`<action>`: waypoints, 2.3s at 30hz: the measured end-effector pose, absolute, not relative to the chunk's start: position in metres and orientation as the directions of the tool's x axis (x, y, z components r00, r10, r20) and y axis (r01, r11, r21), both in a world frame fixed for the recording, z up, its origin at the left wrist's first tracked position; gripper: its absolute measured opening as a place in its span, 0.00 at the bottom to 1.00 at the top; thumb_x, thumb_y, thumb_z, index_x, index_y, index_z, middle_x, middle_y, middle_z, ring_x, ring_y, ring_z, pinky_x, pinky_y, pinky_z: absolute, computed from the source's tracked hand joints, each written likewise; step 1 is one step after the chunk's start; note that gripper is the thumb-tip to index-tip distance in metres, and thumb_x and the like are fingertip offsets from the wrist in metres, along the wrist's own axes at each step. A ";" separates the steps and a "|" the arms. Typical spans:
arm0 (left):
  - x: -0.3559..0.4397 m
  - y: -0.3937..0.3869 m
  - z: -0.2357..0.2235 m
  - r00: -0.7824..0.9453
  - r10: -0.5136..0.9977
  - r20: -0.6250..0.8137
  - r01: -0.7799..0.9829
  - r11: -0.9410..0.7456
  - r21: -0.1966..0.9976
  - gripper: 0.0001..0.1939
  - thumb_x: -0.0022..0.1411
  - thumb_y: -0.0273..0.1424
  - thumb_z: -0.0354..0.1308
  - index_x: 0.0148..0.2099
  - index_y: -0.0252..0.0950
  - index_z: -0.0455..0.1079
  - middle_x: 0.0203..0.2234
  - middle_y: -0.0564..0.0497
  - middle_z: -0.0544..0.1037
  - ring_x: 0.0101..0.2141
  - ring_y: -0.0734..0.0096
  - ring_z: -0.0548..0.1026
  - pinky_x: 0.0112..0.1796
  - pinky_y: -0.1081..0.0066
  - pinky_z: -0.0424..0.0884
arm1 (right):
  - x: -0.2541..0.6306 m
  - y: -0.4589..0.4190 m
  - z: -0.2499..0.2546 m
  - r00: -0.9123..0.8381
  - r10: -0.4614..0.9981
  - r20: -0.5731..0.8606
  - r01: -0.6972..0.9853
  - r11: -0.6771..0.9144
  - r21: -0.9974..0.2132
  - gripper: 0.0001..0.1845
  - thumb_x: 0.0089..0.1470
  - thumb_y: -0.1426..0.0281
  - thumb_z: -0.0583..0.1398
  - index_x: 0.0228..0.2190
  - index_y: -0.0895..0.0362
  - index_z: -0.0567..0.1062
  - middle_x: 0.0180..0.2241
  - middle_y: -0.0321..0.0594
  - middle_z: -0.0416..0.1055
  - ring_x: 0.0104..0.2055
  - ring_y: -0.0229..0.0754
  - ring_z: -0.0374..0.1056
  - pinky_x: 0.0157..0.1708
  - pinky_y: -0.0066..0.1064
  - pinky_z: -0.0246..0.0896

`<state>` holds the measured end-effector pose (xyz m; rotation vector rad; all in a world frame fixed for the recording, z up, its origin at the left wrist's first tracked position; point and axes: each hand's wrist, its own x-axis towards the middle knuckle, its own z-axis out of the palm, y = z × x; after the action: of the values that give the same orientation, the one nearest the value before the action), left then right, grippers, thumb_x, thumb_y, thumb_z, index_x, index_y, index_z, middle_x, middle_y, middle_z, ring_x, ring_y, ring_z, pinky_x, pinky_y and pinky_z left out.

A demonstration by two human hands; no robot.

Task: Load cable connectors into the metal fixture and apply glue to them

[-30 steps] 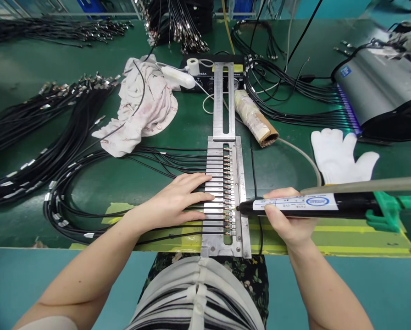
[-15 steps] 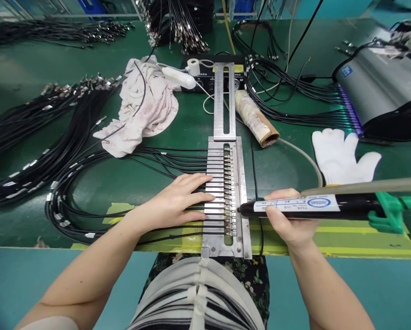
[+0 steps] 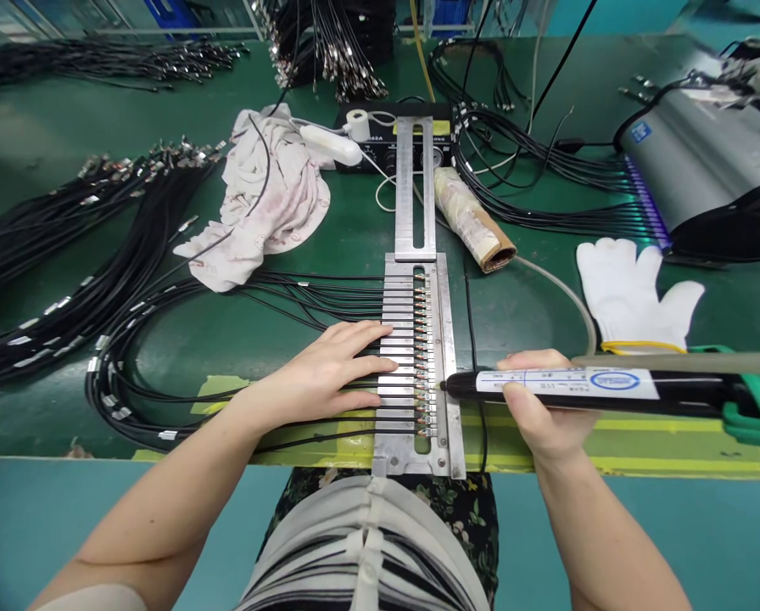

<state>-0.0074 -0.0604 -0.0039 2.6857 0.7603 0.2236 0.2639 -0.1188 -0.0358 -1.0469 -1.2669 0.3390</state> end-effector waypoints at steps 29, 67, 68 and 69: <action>-0.006 -0.059 -0.006 0.843 0.532 0.074 0.475 -0.803 0.361 0.16 0.59 0.35 0.58 0.49 0.37 0.69 0.57 0.38 0.61 0.57 0.51 0.58 0.52 0.53 0.59 | 0.264 -0.123 -0.033 0.187 0.803 0.566 0.252 0.518 -0.817 0.09 0.44 0.76 0.63 0.30 0.53 0.77 0.28 0.34 0.74 0.27 0.40 0.69 0.25 0.34 0.65; -0.007 -0.059 -0.006 0.844 0.532 0.064 0.477 -0.801 0.363 0.16 0.59 0.35 0.58 0.50 0.37 0.69 0.57 0.38 0.61 0.57 0.52 0.58 0.53 0.54 0.58 | 0.266 -0.123 -0.031 0.303 0.815 0.494 0.199 0.453 -0.869 0.07 0.40 0.67 0.64 0.27 0.53 0.79 0.24 0.38 0.73 0.24 0.46 0.68 0.23 0.39 0.63; -0.007 -0.059 -0.006 0.844 0.532 0.063 0.478 -0.800 0.363 0.16 0.59 0.35 0.58 0.50 0.37 0.69 0.57 0.38 0.61 0.57 0.52 0.58 0.53 0.54 0.58 | 0.267 -0.124 -0.031 0.285 0.840 0.463 0.179 0.427 -0.886 0.07 0.40 0.66 0.64 0.26 0.53 0.79 0.24 0.38 0.73 0.24 0.46 0.68 0.23 0.40 0.63; -0.007 -0.059 -0.006 0.844 0.533 0.062 0.478 -0.800 0.363 0.17 0.59 0.36 0.59 0.50 0.37 0.69 0.57 0.38 0.61 0.57 0.52 0.58 0.53 0.54 0.58 | 0.267 -0.124 -0.030 0.265 0.858 0.440 0.170 0.408 -0.897 0.07 0.40 0.66 0.64 0.26 0.53 0.79 0.23 0.38 0.73 0.24 0.47 0.68 0.24 0.40 0.63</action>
<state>-0.0066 -0.0591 -0.0062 2.6865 0.7604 0.2297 0.2674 -0.1242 -0.0305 -1.0797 -1.2396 0.6135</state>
